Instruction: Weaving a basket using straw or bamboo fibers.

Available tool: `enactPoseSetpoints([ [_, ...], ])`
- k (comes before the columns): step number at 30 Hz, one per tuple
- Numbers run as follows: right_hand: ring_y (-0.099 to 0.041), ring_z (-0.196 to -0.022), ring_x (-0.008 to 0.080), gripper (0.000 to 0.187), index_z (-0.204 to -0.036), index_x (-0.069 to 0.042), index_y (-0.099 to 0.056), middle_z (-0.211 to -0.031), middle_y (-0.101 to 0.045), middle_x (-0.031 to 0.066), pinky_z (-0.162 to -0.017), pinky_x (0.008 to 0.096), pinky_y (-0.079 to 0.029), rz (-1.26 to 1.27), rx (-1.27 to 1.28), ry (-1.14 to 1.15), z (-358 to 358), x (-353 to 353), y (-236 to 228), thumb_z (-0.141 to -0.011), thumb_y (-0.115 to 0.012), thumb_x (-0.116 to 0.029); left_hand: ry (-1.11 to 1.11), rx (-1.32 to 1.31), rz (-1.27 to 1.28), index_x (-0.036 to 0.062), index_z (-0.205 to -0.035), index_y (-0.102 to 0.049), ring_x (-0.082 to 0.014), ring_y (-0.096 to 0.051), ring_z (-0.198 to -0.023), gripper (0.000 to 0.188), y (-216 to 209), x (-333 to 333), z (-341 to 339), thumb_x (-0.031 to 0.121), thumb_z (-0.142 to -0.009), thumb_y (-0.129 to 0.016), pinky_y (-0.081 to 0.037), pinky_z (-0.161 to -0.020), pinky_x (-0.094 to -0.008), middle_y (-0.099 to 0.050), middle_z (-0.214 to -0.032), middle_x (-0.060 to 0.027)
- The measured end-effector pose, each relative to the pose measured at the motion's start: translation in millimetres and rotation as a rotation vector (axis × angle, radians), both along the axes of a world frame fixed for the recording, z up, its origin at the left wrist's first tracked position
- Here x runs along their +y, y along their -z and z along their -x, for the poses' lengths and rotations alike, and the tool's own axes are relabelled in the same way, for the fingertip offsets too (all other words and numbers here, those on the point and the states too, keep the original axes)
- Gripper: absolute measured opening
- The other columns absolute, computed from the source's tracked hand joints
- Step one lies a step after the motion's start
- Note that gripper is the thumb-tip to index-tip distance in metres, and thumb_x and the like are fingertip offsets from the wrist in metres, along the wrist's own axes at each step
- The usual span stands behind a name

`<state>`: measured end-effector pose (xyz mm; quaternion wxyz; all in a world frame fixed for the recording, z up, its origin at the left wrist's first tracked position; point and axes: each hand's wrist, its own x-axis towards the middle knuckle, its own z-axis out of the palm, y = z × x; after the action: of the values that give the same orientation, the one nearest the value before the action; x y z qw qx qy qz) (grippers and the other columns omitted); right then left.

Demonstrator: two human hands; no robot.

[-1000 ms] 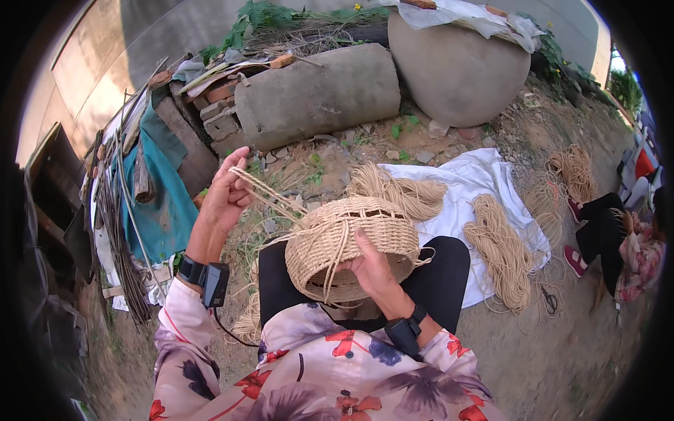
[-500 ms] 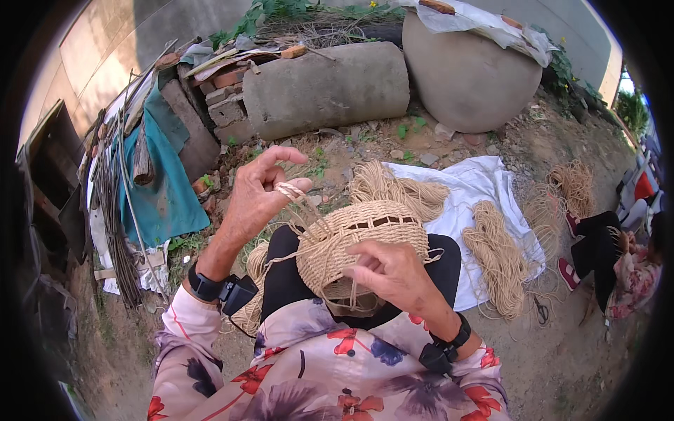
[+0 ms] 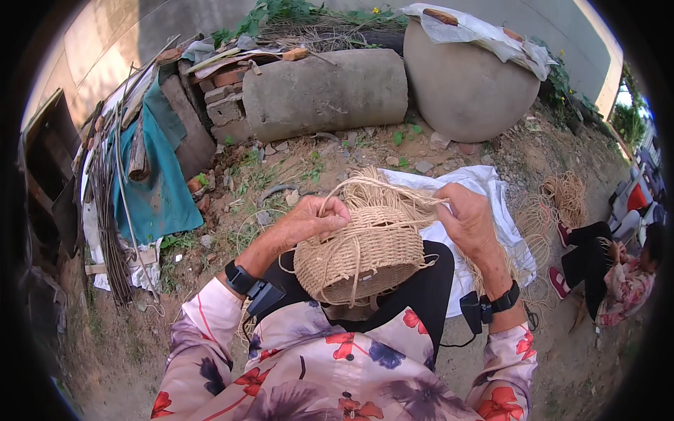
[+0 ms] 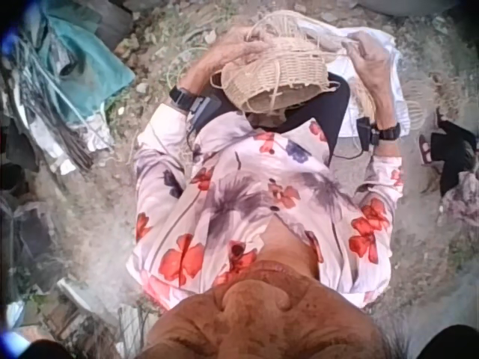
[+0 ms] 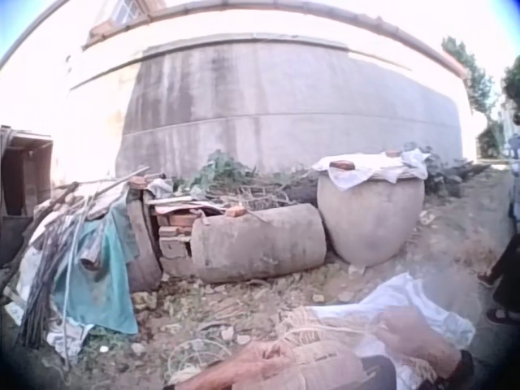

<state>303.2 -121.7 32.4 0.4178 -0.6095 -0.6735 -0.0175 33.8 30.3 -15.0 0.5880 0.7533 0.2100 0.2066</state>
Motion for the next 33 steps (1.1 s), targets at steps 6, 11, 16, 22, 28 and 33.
enactPoseSetpoints([
  [6,-0.053,-0.059,0.0162,0.014,-0.088,-0.006,-0.061,-0.066,-0.055,0.0069,-0.057,0.0305,-0.042,-0.191,-0.239,0.585,-102.8,-34.4,10.0,-0.08,-0.069,-0.014,0.111,0.207,-0.559,0.0091,-0.1,-0.064,-0.0134,-0.053,-0.062,0.024,-1.5,-14.3,-21.7,0.026,-0.083,-0.068,-0.043,-0.059,-0.0302,-0.059,-0.068,-0.0025],
  [11,-0.057,-0.061,0.0156,0.022,-0.088,-0.006,-0.061,-0.071,-0.061,0.0044,-0.057,0.0343,-0.045,-0.201,0.407,0.357,-121.6,-11.1,39.2,-0.094,-0.059,-0.028,0.017,0.195,-0.547,0.01,-0.104,-0.064,-0.0168,-0.056,-0.063,0.029,-8.9,-17.0,-38.2,0.028,-0.081,-0.067,-0.043,-0.059,-0.0334,-0.059,-0.067,-0.0056],
  [16,-0.048,-0.056,0.0109,0.036,-0.092,-0.005,-0.059,-0.065,-0.053,0.0015,-0.051,0.0264,-0.04,-0.378,0.971,0.169,-45.3,-1.0,-21.3,-0.1,-0.047,-0.038,0.238,0.269,-0.516,0.0088,-0.11,-0.064,-0.0223,-0.062,-0.069,0.036,-19.0,-4.6,-32.0,0.028,-0.08,-0.068,-0.045,-0.063,-0.0362,-0.064,-0.074,-0.0076],
  [22,-0.036,-0.051,0.0079,0.033,-0.086,-0.004,-0.057,-0.057,-0.041,-0.0012,-0.048,0.024,-0.031,-0.493,-0.102,0.453,-95.6,-28.8,-40.6,-0.098,-0.051,-0.034,0.203,0.158,-0.692,0.0045,-0.107,-0.064,-0.0257,-0.063,-0.079,0.037,-9.9,-13.2,-47.8,0.033,-0.083,-0.064,-0.047,-0.069,-0.0395,-0.066,-0.081,-0.0131],
  [28,-0.04,-0.056,0.01,0.021,-0.086,-0.006,-0.058,-0.06,-0.044,0.0016,-0.051,0.0273,-0.035,-0.44,-0.238,0.703,-154.0,-36.0,-27.9,-0.091,-0.064,-0.025,0.505,0.3,-0.345,0.002,-0.088,-0.061,-0.0134,-0.06,-0.069,0.031,-37.3,-21.0,-54.9,0.033,-0.091,-0.059,-0.046,-0.062,-0.0322,-0.061,-0.069,-0.0057],
  [33,-0.046,-0.052,0.0126,0.032,-0.092,-0.007,-0.06,-0.062,-0.053,0.0054,-0.048,0.0274,-0.039,-0.234,-0.051,0.768,-181.0,-22.0,16.6,-0.094,-0.057,-0.039,0.513,0.306,-0.166,0.0053,-0.086,-0.061,-0.0079,-0.053,-0.06,0.033,-44.4,-25.6,-56.1,0.037,-0.094,-0.055,-0.042,-0.057,-0.0267,-0.058,-0.065,0.0],
])
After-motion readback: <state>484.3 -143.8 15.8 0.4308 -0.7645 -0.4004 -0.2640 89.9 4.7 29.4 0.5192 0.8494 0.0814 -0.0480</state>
